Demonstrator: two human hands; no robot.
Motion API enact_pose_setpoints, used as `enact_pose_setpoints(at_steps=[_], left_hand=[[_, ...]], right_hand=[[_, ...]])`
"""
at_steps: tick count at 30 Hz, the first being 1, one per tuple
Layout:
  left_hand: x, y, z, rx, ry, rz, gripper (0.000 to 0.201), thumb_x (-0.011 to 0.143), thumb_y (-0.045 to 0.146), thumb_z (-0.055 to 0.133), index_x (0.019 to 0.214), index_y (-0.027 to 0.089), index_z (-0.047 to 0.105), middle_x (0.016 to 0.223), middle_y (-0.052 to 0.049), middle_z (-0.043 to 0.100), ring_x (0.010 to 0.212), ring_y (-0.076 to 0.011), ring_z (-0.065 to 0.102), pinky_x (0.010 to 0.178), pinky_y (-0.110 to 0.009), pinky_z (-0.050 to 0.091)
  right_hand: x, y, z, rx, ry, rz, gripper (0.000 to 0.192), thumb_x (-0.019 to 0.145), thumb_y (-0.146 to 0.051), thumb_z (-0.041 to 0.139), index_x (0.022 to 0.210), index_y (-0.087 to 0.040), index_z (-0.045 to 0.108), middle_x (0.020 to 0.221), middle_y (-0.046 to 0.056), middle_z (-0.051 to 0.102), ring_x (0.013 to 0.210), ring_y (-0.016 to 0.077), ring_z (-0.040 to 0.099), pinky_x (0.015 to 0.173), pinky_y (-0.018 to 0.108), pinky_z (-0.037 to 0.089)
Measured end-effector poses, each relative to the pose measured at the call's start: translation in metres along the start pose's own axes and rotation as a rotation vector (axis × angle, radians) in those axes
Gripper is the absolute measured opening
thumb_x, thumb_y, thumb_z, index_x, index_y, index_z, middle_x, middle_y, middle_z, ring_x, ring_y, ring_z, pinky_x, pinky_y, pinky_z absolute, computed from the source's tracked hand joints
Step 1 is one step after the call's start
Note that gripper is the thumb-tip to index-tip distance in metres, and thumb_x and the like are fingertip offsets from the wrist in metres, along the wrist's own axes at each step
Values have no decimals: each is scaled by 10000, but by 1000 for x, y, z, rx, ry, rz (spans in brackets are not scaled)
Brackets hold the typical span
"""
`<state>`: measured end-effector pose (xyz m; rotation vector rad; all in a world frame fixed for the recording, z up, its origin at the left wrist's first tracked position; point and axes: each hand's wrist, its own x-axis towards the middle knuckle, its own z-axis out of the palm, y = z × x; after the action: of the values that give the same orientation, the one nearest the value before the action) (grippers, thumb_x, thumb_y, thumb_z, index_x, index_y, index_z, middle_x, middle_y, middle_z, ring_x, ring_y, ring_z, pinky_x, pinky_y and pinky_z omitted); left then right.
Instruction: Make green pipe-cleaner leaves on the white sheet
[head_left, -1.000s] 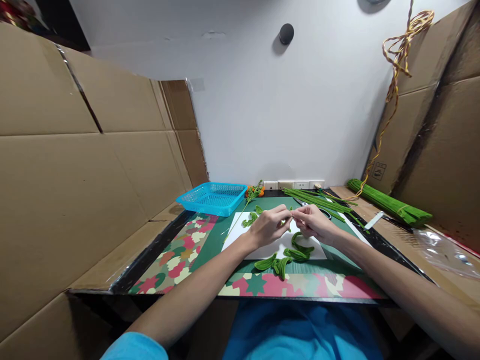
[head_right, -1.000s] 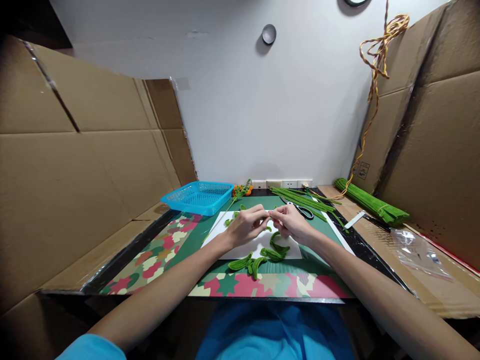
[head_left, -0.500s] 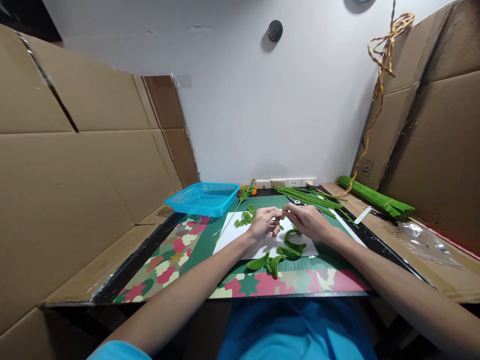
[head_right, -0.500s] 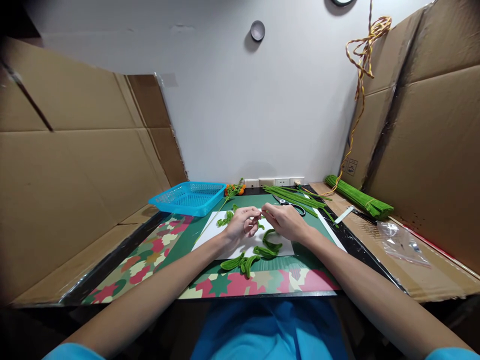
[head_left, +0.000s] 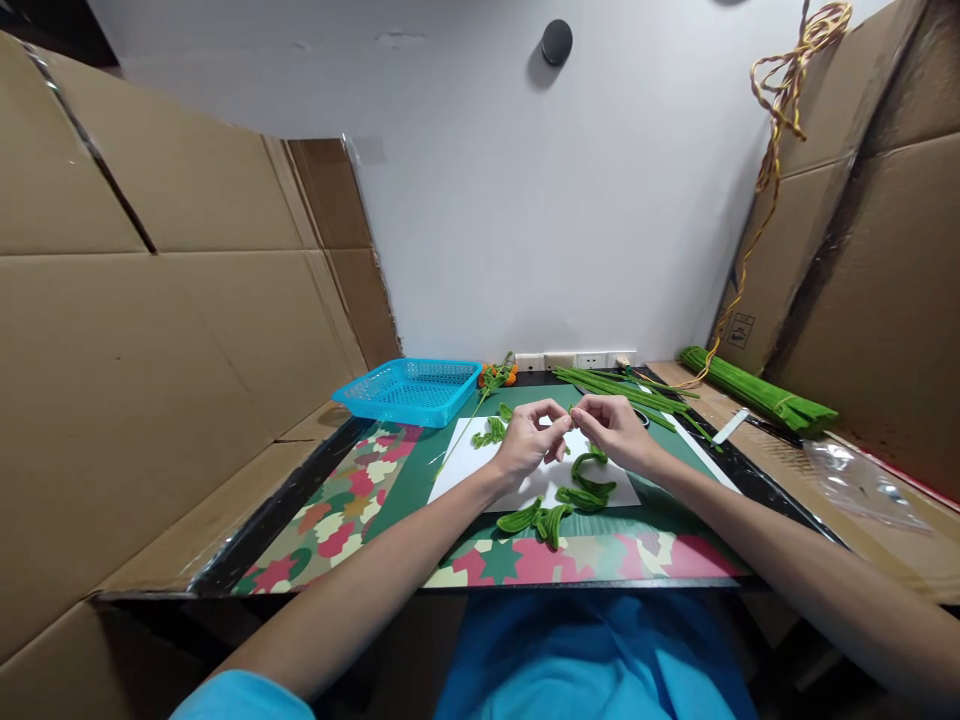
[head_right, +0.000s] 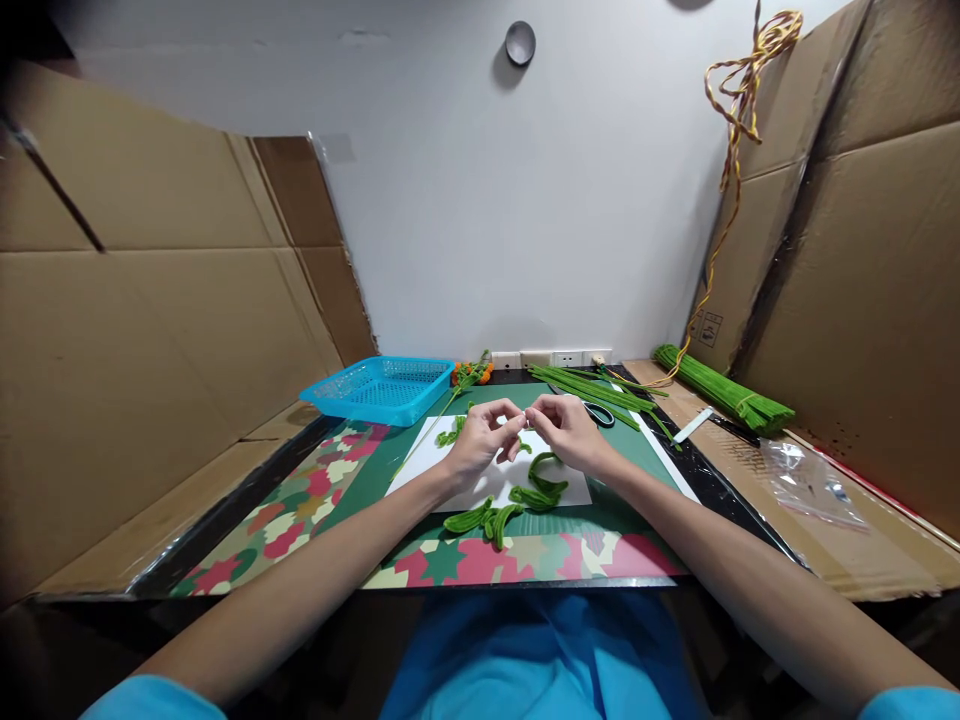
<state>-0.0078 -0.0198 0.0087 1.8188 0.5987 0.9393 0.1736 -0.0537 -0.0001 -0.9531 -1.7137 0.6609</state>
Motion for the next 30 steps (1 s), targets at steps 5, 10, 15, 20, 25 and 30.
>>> enact_pose_setpoints(at_steps=[5, 10, 15, 20, 25, 30], left_hand=[[-3, 13, -16, 234, -59, 197, 245, 903, 362, 699, 762, 179, 617, 742, 6, 547, 630, -106, 507, 589, -228, 401], [-4, 17, -31, 378, -140, 233, 142, 881, 294, 700, 794, 188, 663, 759, 7, 545, 644, -120, 469, 630, -250, 385], [-2, 3, -23, 296, -64, 115, 244, 939, 397, 668, 855, 168, 682, 739, -15, 604, 666, -142, 529, 624, -256, 396], [1, -8, -13, 50, -144, -108, 442, 945, 591, 592, 846, 161, 619, 640, -3, 580, 527, -144, 570, 493, -246, 398], [2, -6, -7, -167, -134, -206, 484, 863, 635, 688, 793, 175, 551, 638, 50, 477, 491, -100, 540, 468, -216, 367], [3, -5, -10, -248, -88, -193, 475, 776, 583, 818, 834, 143, 648, 676, 36, 525, 506, -74, 523, 488, -212, 359]], right_hand=[[2, 0, 3, 136, -125, 130, 492, 949, -677, 545, 732, -241, 477, 549, -95, 305, 430, 97, 266, 404, 247, 255], [6, 0, 4, 109, -190, 156, 490, 956, -663, 524, 700, -253, 439, 541, -107, 270, 423, 91, 210, 381, 247, 234], [5, 2, -1, -52, -112, 22, 426, 996, -537, 543, 716, -216, 538, 558, -36, 472, 485, 125, 388, 485, 263, 295], [-1, 8, -4, -217, -24, -152, 280, 1015, -401, 535, 811, -217, 590, 656, -7, 544, 598, 159, 447, 623, 290, 326], [-2, 13, -6, -281, -23, -225, 237, 1024, -379, 526, 852, -227, 587, 683, -1, 549, 596, 166, 436, 624, 297, 306], [-2, 14, -5, -229, -25, -222, 274, 1052, -415, 495, 868, -225, 567, 662, -23, 531, 578, 153, 432, 613, 288, 336]])
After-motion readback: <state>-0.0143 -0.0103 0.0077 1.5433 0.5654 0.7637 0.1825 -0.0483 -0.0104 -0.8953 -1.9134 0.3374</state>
